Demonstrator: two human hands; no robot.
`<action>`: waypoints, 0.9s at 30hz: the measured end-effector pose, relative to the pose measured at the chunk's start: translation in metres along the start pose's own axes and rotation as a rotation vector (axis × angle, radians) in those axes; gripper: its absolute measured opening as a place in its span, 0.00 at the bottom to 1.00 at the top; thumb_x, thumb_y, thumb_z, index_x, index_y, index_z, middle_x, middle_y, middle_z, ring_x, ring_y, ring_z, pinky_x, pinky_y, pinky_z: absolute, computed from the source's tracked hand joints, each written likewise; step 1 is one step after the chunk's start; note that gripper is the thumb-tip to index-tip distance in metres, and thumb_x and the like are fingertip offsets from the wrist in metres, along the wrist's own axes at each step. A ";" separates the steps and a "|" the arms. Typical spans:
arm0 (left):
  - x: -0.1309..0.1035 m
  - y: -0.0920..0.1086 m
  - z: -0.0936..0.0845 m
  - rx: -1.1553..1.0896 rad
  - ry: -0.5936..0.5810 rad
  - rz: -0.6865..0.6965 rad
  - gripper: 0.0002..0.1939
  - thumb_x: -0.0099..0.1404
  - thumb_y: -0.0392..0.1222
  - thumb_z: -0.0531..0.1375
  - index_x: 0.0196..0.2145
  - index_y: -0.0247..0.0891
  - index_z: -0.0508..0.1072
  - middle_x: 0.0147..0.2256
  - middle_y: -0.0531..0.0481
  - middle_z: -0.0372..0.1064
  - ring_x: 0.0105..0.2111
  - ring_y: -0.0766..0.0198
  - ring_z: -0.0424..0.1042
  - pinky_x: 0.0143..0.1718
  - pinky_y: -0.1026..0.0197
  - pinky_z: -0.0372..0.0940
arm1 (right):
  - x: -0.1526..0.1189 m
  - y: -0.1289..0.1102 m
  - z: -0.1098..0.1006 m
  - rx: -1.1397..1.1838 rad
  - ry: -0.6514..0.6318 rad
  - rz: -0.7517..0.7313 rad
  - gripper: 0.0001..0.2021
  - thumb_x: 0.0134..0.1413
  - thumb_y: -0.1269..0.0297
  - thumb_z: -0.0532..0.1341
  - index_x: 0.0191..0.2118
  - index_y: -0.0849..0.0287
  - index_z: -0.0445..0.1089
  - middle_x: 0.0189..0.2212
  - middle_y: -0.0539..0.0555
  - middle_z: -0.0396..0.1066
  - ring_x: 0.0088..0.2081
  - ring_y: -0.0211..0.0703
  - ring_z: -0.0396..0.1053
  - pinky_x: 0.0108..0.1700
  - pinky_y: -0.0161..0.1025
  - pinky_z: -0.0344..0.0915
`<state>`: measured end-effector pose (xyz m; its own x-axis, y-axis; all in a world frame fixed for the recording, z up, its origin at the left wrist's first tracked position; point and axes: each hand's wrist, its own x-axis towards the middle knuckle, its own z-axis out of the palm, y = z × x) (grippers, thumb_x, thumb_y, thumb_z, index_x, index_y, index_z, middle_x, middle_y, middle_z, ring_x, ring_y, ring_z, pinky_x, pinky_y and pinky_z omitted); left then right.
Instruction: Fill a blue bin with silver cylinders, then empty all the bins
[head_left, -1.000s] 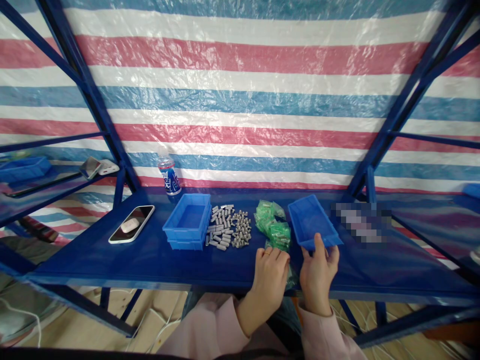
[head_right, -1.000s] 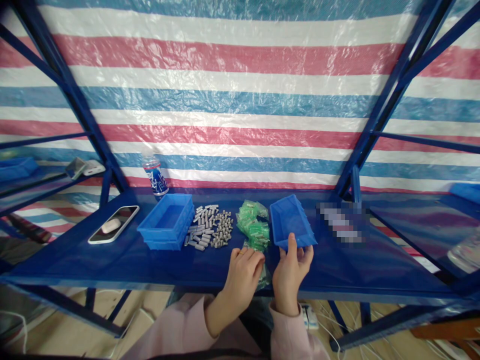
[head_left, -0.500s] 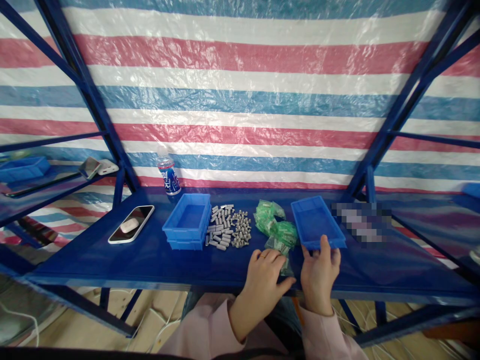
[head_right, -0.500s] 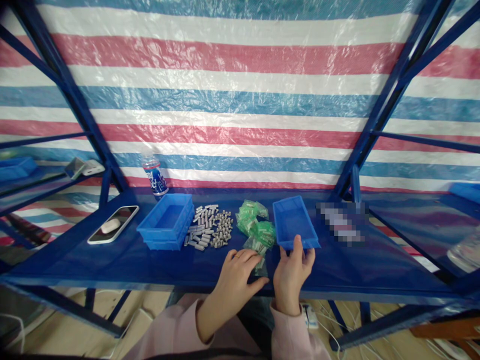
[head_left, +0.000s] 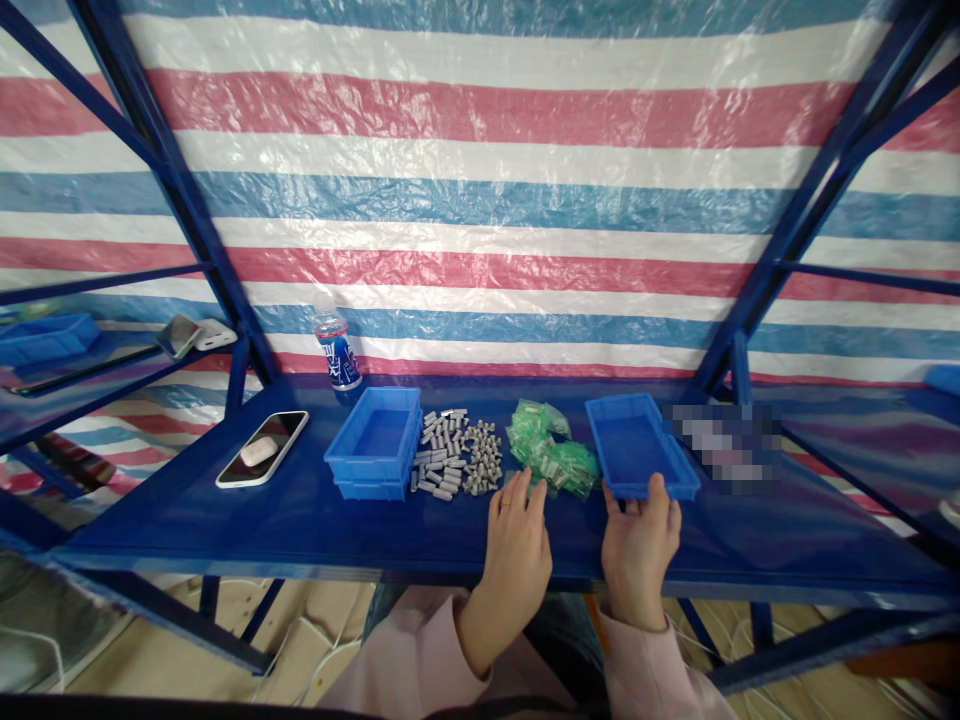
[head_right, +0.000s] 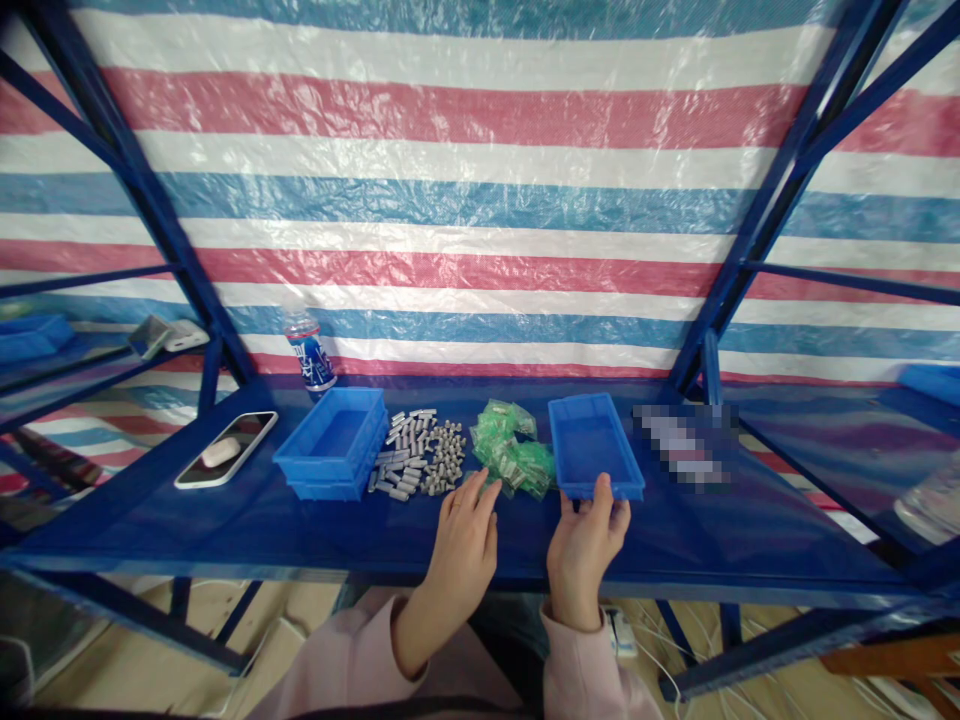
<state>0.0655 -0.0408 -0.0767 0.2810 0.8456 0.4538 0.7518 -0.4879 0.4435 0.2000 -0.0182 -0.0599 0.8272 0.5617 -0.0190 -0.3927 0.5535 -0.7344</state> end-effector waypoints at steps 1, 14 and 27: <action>0.000 -0.001 0.001 -0.001 0.009 -0.008 0.26 0.61 0.26 0.46 0.56 0.38 0.62 0.59 0.43 0.57 0.59 0.55 0.56 0.57 0.48 0.56 | 0.000 0.000 0.000 -0.003 0.004 -0.001 0.19 0.47 0.55 0.64 0.44 0.52 0.61 0.46 0.52 0.67 0.46 0.43 0.67 0.46 0.51 0.66; 0.000 -0.001 0.001 -0.149 -0.010 -0.007 0.24 0.62 0.29 0.47 0.55 0.38 0.63 0.56 0.42 0.60 0.57 0.54 0.60 0.56 0.49 0.60 | 0.001 0.000 -0.002 -0.022 0.002 0.001 0.20 0.50 0.53 0.61 0.48 0.52 0.61 0.48 0.54 0.66 0.48 0.45 0.67 0.49 0.51 0.65; 0.001 0.001 -0.004 -0.224 -0.010 0.011 0.30 0.63 0.34 0.50 0.63 0.37 0.51 0.60 0.43 0.55 0.60 0.56 0.54 0.60 0.51 0.56 | 0.000 0.000 0.002 0.133 0.072 -0.068 0.16 0.49 0.59 0.64 0.43 0.54 0.62 0.39 0.50 0.70 0.39 0.41 0.71 0.53 0.50 0.61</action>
<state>0.0644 -0.0417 -0.0727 0.2953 0.8418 0.4519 0.5981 -0.5317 0.5996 0.1990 -0.0173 -0.0590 0.8784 0.4774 -0.0240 -0.3806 0.6682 -0.6393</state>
